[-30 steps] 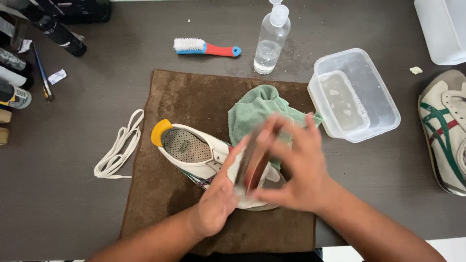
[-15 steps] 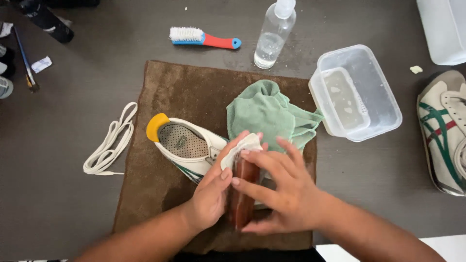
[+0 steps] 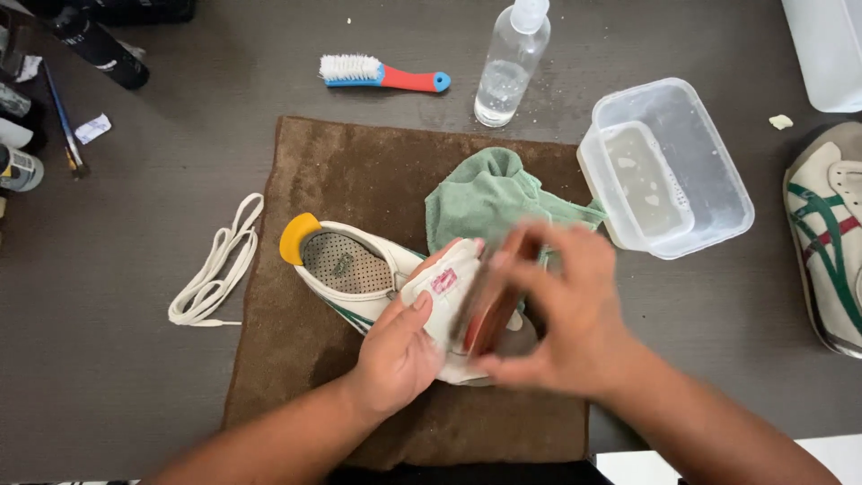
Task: The person cleans a white sneaker with green and red stripes by wiping it with a green cloth, then scrubbing the upper and toe box with a stiff-bristled brush dipped in water, and wiping again with the cloth. The shoe is rotated to access different areas during the process.
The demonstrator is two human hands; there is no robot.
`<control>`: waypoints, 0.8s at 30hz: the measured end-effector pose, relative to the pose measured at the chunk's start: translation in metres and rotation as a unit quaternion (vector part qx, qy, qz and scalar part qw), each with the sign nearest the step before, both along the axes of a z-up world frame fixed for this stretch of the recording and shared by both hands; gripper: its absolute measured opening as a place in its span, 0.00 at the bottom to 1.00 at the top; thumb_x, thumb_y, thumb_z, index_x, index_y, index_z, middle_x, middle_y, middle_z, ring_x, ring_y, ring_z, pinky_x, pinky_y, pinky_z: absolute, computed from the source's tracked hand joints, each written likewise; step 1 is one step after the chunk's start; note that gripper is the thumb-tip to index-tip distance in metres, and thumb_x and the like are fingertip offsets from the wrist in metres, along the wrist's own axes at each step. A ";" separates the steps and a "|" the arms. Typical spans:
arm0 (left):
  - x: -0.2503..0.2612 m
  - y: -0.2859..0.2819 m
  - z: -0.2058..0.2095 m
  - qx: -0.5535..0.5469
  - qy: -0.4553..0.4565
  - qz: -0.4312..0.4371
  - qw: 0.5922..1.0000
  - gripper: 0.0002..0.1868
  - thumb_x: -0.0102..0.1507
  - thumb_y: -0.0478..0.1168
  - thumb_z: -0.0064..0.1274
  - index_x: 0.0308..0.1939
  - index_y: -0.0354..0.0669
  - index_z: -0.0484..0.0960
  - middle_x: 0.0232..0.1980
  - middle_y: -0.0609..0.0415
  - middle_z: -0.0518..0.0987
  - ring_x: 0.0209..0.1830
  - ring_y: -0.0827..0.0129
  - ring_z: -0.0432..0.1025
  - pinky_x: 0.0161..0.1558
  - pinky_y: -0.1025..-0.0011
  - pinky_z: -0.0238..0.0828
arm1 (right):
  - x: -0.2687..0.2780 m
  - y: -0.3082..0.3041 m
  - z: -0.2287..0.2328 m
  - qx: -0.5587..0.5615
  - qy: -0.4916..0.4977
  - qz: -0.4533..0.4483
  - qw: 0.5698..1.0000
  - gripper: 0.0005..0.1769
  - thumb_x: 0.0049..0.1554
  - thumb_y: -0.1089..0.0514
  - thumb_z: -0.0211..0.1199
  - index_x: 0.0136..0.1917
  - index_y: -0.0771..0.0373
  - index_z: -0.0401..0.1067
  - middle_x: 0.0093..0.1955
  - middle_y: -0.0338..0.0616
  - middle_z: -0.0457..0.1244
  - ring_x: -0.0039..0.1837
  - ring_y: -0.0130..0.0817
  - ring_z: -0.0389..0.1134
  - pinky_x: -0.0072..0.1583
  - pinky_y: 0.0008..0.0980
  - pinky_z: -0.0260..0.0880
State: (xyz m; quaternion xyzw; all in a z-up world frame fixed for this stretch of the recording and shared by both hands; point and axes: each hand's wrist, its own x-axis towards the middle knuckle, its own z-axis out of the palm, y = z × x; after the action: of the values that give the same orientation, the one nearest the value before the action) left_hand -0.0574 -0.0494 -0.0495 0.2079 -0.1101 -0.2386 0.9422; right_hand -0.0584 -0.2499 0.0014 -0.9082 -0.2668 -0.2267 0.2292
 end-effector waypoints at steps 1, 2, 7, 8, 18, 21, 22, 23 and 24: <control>0.000 0.000 -0.001 -0.001 -0.002 -0.001 1.000 0.32 0.74 0.39 0.35 0.79 0.28 0.48 0.81 0.37 0.54 0.82 0.54 0.51 0.81 0.56 0.45 | -0.006 0.003 -0.003 -0.001 -0.002 -0.001 1.000 0.48 0.46 0.19 0.62 0.66 0.54 0.65 0.69 0.57 0.58 0.66 0.49 0.61 0.65 0.53 0.56; 0.001 0.000 -0.002 0.007 -0.003 0.003 1.000 0.30 0.74 0.38 0.36 0.78 0.28 0.50 0.81 0.35 0.54 0.82 0.51 0.52 0.81 0.55 0.45 | -0.012 0.006 -0.006 -0.029 -0.015 0.044 0.999 0.46 0.48 0.18 0.61 0.65 0.52 0.67 0.68 0.60 0.59 0.64 0.49 0.64 0.68 0.56 0.55; 0.001 -0.004 -0.009 -0.030 0.049 0.016 0.998 0.29 0.74 0.37 0.35 0.77 0.25 0.52 0.79 0.33 0.57 0.80 0.49 0.54 0.80 0.53 0.46 | -0.003 -0.006 -0.006 -0.027 0.025 0.013 0.999 0.50 0.39 0.12 0.61 0.61 0.48 0.72 0.66 0.45 0.59 0.66 0.40 0.63 0.68 0.53 0.56; 0.001 -0.004 -0.009 -0.038 0.049 0.022 0.998 0.29 0.74 0.37 0.35 0.76 0.23 0.53 0.79 0.31 0.57 0.79 0.47 0.54 0.80 0.52 0.47 | -0.005 -0.006 -0.010 -0.030 0.041 -0.018 0.999 0.53 0.38 0.13 0.64 0.63 0.49 0.69 0.68 0.49 0.58 0.69 0.45 0.62 0.70 0.58 0.55; 0.000 -0.002 0.002 -0.005 0.013 0.026 1.000 0.31 0.75 0.42 0.36 0.77 0.24 0.52 0.81 0.34 0.53 0.82 0.51 0.50 0.82 0.54 0.42 | -0.006 -0.008 -0.015 -0.038 0.090 -0.070 0.993 0.62 0.27 0.14 0.75 0.64 0.51 0.68 0.69 0.51 0.58 0.71 0.49 0.62 0.73 0.61 0.54; 0.000 0.001 0.005 0.032 -0.014 0.021 0.999 0.33 0.74 0.44 0.37 0.77 0.25 0.51 0.82 0.36 0.51 0.82 0.54 0.50 0.82 0.59 0.44 | -0.024 0.010 -0.015 -0.058 0.009 0.057 0.997 0.58 0.39 0.09 0.67 0.64 0.53 0.68 0.65 0.59 0.61 0.64 0.49 0.67 0.69 0.63 0.60; 0.000 -0.002 0.003 0.030 -0.014 0.023 0.999 0.33 0.74 0.44 0.37 0.77 0.25 0.51 0.82 0.36 0.51 0.82 0.54 0.50 0.82 0.59 0.44 | -0.018 0.004 -0.013 -0.060 0.010 0.058 0.996 0.58 0.39 0.09 0.67 0.64 0.53 0.68 0.65 0.59 0.61 0.64 0.49 0.67 0.69 0.63 0.60; 0.001 -0.002 0.001 0.019 -0.008 0.029 0.999 0.33 0.74 0.45 0.38 0.77 0.25 0.51 0.82 0.35 0.51 0.83 0.53 0.49 0.82 0.57 0.43 | -0.012 0.000 -0.012 -0.042 0.056 0.042 0.997 0.59 0.33 0.12 0.73 0.64 0.52 0.69 0.66 0.55 0.60 0.64 0.49 0.65 0.67 0.56 0.61; 0.001 -0.003 -0.001 0.008 -0.003 0.035 0.999 0.34 0.74 0.46 0.39 0.77 0.26 0.51 0.82 0.35 0.51 0.83 0.51 0.49 0.82 0.54 0.42 | -0.006 -0.005 -0.011 -0.024 0.102 0.027 0.994 0.61 0.26 0.14 0.79 0.63 0.50 0.71 0.67 0.50 0.59 0.64 0.49 0.64 0.65 0.50 0.61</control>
State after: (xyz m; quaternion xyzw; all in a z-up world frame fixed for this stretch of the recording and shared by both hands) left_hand -0.0562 -0.0526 -0.0509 0.2195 -0.1038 -0.2061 0.9479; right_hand -0.0641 -0.2545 -0.0100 -0.9244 -0.2714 -0.1203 0.2396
